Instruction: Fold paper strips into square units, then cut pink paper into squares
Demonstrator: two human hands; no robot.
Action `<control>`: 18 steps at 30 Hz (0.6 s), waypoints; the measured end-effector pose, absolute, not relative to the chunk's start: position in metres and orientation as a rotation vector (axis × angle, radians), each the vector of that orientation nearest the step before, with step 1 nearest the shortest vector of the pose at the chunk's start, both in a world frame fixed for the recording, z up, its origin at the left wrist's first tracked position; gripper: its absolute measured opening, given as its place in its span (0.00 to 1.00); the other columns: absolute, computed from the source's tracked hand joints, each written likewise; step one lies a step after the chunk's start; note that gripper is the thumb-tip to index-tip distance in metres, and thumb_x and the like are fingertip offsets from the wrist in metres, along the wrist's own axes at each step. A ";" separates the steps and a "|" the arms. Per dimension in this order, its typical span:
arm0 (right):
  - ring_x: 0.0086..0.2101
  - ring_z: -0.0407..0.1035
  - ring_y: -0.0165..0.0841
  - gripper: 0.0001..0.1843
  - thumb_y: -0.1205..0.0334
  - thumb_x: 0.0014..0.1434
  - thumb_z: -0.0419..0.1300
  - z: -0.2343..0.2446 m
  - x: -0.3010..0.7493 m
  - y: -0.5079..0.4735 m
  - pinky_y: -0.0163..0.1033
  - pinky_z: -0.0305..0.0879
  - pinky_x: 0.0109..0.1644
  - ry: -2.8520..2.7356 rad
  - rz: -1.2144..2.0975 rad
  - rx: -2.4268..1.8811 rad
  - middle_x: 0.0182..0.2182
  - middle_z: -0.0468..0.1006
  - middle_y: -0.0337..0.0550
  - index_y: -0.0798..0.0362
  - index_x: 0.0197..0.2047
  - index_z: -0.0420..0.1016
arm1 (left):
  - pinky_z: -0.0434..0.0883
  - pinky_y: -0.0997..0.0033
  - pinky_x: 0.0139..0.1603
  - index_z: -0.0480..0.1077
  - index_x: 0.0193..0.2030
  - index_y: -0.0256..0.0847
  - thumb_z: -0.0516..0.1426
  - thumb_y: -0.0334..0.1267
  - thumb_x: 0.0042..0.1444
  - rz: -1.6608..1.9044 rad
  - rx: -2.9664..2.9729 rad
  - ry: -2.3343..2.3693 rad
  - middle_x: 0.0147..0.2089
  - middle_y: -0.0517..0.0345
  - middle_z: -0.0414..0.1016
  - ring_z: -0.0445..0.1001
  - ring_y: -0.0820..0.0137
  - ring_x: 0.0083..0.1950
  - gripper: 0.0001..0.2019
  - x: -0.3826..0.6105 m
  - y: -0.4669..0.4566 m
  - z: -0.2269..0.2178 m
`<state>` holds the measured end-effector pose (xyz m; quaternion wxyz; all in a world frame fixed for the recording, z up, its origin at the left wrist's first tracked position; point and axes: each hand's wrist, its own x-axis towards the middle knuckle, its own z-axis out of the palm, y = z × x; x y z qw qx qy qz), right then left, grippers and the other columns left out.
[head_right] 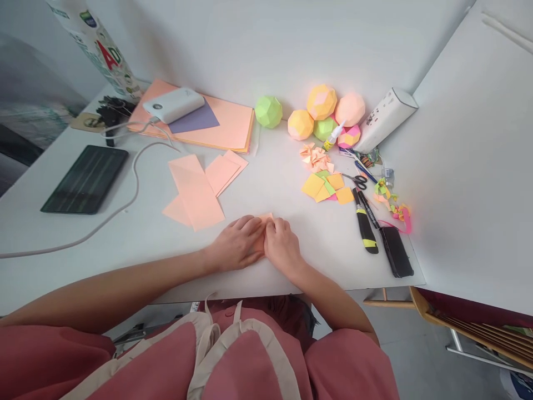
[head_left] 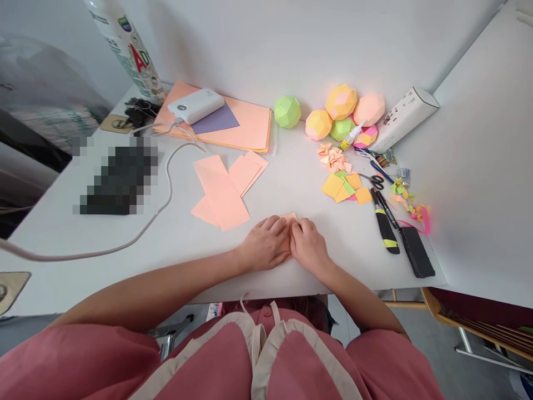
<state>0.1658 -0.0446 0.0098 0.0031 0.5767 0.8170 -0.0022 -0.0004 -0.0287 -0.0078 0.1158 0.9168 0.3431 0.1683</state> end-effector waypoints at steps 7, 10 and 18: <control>0.61 0.49 0.51 0.27 0.58 0.64 0.50 0.009 0.173 -0.057 0.53 0.58 0.55 2.581 0.130 1.857 0.59 0.61 0.63 0.64 0.62 0.59 | 0.64 0.56 0.55 0.63 0.55 0.29 0.50 0.52 0.58 0.461 2.692 1.022 0.50 0.41 0.64 0.61 0.53 0.54 0.27 0.000 -0.030 -0.008; 0.64 0.44 0.52 0.27 0.56 0.65 0.48 0.002 0.186 -0.059 0.56 0.52 0.59 2.558 0.133 1.907 0.62 0.58 0.63 0.64 0.63 0.58 | 0.63 0.55 0.55 0.62 0.55 0.28 0.51 0.52 0.57 0.460 2.703 1.026 0.52 0.40 0.63 0.60 0.53 0.55 0.28 0.001 -0.029 -0.009; 0.64 0.46 0.47 0.28 0.55 0.63 0.50 -0.002 0.233 -0.055 0.58 0.51 0.62 2.654 -0.266 2.058 0.62 0.56 0.61 0.58 0.63 0.56 | 0.62 0.55 0.56 0.62 0.55 0.27 0.52 0.51 0.57 0.429 2.723 1.024 0.54 0.39 0.62 0.59 0.52 0.56 0.28 -0.001 -0.029 -0.008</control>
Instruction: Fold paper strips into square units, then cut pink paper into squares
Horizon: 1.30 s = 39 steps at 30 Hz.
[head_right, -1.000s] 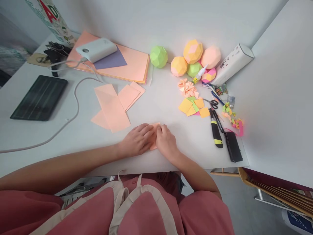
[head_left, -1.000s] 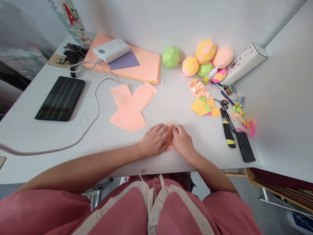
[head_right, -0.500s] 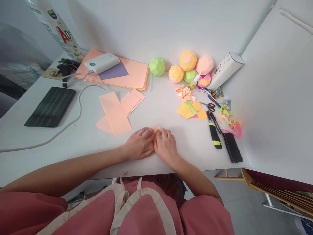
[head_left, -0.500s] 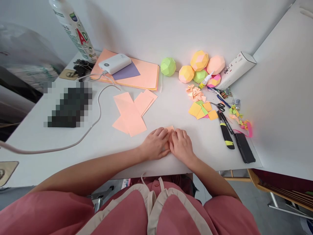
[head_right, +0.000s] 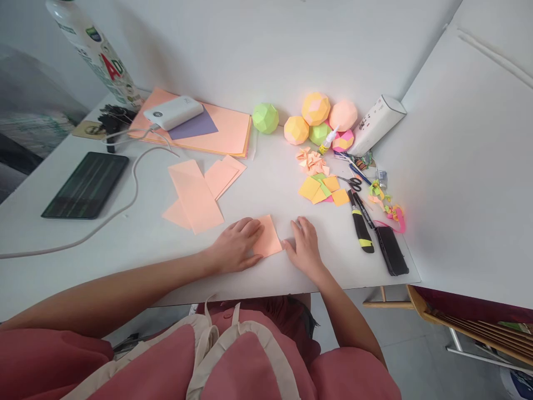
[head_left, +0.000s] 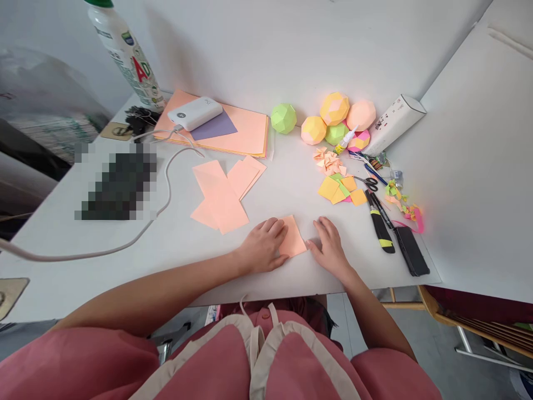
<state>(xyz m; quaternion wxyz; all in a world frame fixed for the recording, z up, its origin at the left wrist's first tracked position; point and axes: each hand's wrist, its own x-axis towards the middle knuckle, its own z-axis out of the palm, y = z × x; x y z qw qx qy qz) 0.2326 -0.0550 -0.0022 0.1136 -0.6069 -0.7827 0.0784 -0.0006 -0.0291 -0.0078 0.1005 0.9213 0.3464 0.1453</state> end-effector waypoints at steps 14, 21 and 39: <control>0.64 0.10 0.43 0.58 0.46 0.50 0.59 0.025 0.192 -0.027 0.54 0.21 0.67 -2.684 0.871 -1.940 0.67 0.17 0.55 0.59 0.70 0.25 | 0.60 0.55 0.58 0.61 0.58 0.26 0.51 0.55 0.56 0.391 2.750 1.014 0.55 0.38 0.62 0.59 0.51 0.57 0.33 -0.001 -0.030 -0.008; 0.64 0.09 0.43 0.59 0.43 0.50 0.59 0.029 0.198 -0.022 0.53 0.22 0.67 -2.697 0.922 -1.974 0.67 0.15 0.50 0.54 0.70 0.24 | 0.55 0.52 0.61 0.58 0.62 0.26 0.49 0.55 0.57 0.313 2.727 1.050 0.61 0.35 0.59 0.54 0.48 0.62 0.36 -0.001 -0.032 -0.011; 0.65 0.12 0.43 0.58 0.45 0.51 0.59 0.029 0.213 -0.030 0.54 0.27 0.67 -2.570 0.895 -1.939 0.68 0.20 0.55 0.55 0.70 0.24 | 0.54 0.55 0.62 0.57 0.63 0.26 0.48 0.57 0.57 0.301 2.746 1.052 0.61 0.36 0.59 0.55 0.49 0.63 0.37 -0.001 -0.031 -0.011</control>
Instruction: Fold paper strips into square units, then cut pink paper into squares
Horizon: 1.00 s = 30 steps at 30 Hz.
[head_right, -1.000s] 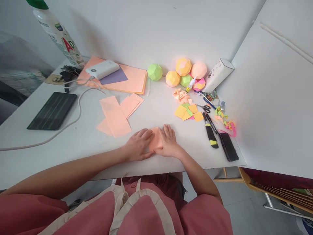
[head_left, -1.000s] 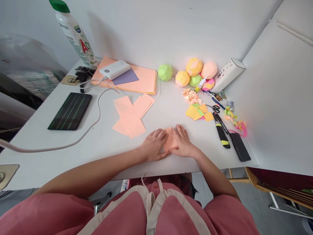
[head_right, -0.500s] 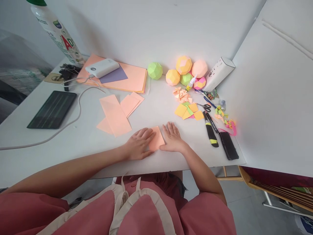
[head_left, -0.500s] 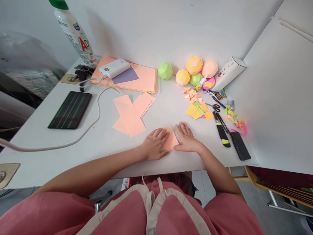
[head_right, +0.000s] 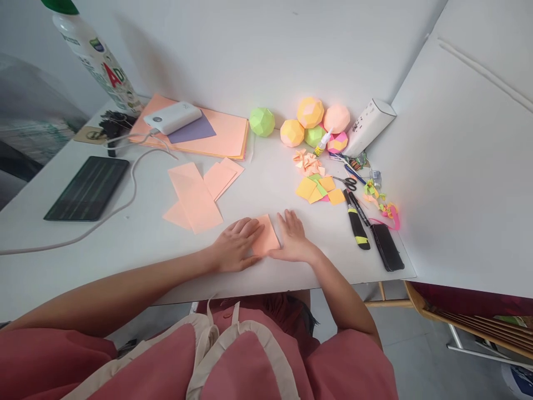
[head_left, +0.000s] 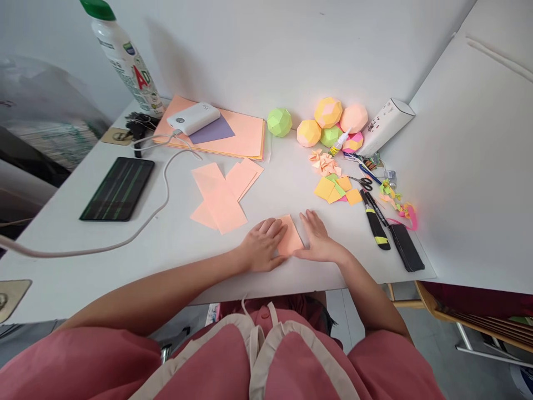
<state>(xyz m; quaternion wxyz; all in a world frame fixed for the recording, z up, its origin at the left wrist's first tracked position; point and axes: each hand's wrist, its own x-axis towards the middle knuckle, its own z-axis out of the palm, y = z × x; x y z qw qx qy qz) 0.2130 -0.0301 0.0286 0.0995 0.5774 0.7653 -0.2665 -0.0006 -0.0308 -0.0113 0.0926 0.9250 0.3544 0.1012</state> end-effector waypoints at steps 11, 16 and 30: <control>0.64 0.10 0.43 0.58 0.48 0.51 0.60 0.036 0.224 -0.020 0.53 0.26 0.67 2.116 -0.815 1.727 0.68 0.17 0.50 0.54 0.70 0.23 | 0.51 0.56 0.63 0.54 0.65 0.30 0.46 0.59 0.58 0.259 2.746 1.051 0.64 0.39 0.57 0.53 0.50 0.64 0.38 -0.001 -0.030 -0.016; 0.67 0.23 0.44 0.47 0.62 0.54 0.56 0.034 0.235 -0.026 0.55 0.39 0.67 2.312 -0.815 1.765 0.69 0.28 0.51 0.51 0.70 0.33 | 0.52 0.56 0.63 0.55 0.65 0.31 0.46 0.58 0.58 0.305 2.765 1.041 0.63 0.40 0.58 0.54 0.51 0.64 0.36 -0.001 -0.030 -0.019; 0.44 0.70 0.37 0.14 0.77 0.61 0.48 0.029 0.210 -0.047 0.44 0.69 0.45 3.083 0.096 0.785 0.39 0.77 0.51 0.57 0.41 0.72 | 0.64 0.51 0.51 0.67 0.46 0.31 0.51 0.57 0.54 0.622 2.780 0.970 0.53 0.36 0.63 0.61 0.49 0.53 0.27 -0.001 -0.029 -0.018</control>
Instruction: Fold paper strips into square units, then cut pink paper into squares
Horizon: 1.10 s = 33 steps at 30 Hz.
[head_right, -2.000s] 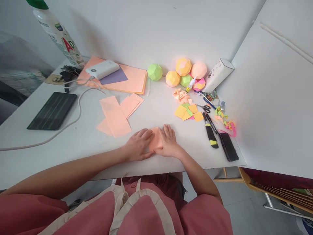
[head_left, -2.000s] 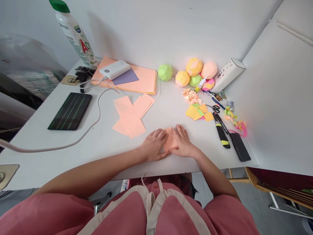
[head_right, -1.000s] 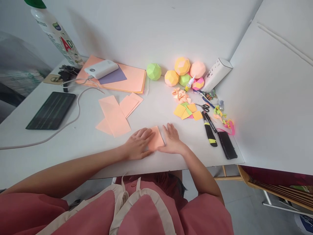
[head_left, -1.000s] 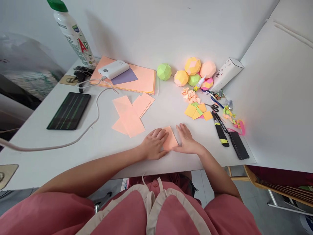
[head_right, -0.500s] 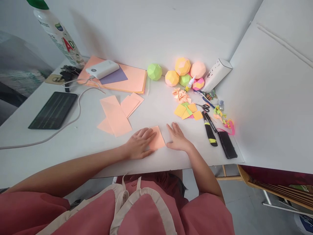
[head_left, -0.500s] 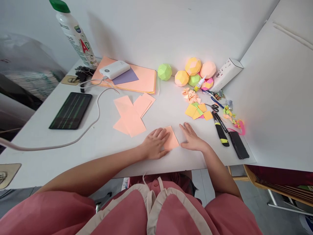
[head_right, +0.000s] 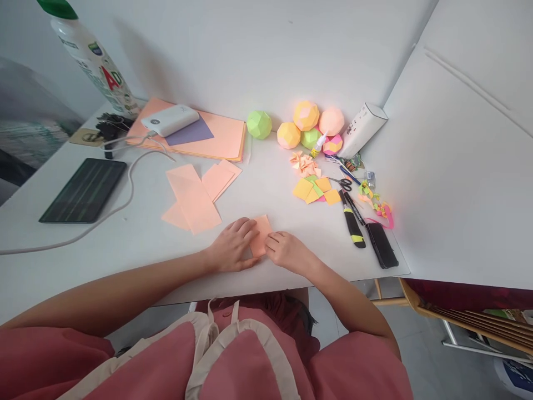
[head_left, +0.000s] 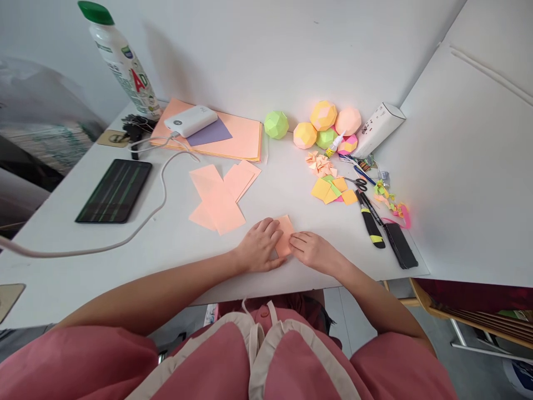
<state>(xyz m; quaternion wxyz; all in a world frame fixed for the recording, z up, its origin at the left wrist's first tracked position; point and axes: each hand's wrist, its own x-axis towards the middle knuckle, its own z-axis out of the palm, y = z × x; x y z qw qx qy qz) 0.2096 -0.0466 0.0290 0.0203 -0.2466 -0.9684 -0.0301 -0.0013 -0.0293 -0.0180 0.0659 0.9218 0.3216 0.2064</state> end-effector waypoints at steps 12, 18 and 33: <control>0.40 0.70 0.35 0.10 0.70 0.58 0.54 0.035 0.210 -0.040 0.40 0.67 0.41 -2.998 0.046 -0.886 0.40 0.76 0.47 0.56 0.44 0.70 | 0.66 0.54 0.48 0.68 0.38 0.34 0.55 0.54 0.52 0.629 2.780 0.933 0.44 0.42 0.65 0.62 0.53 0.49 0.21 -0.001 -0.029 -0.015; 0.33 0.68 0.33 0.12 0.75 0.59 0.49 0.029 0.201 -0.043 0.38 0.61 0.33 -3.049 -0.251 -0.844 0.32 0.75 0.45 0.57 0.40 0.70 | 0.66 0.53 0.48 0.68 0.38 0.34 0.55 0.53 0.52 0.589 2.805 0.932 0.44 0.41 0.65 0.62 0.51 0.50 0.20 -0.002 -0.030 -0.015; 0.38 0.69 0.34 0.09 0.70 0.58 0.54 0.035 0.206 -0.043 0.38 0.64 0.39 -3.001 -0.043 -0.936 0.38 0.75 0.45 0.55 0.42 0.71 | 0.66 0.53 0.46 0.68 0.37 0.34 0.53 0.47 0.54 0.604 2.781 0.915 0.43 0.41 0.66 0.62 0.52 0.50 0.15 -0.003 -0.029 -0.014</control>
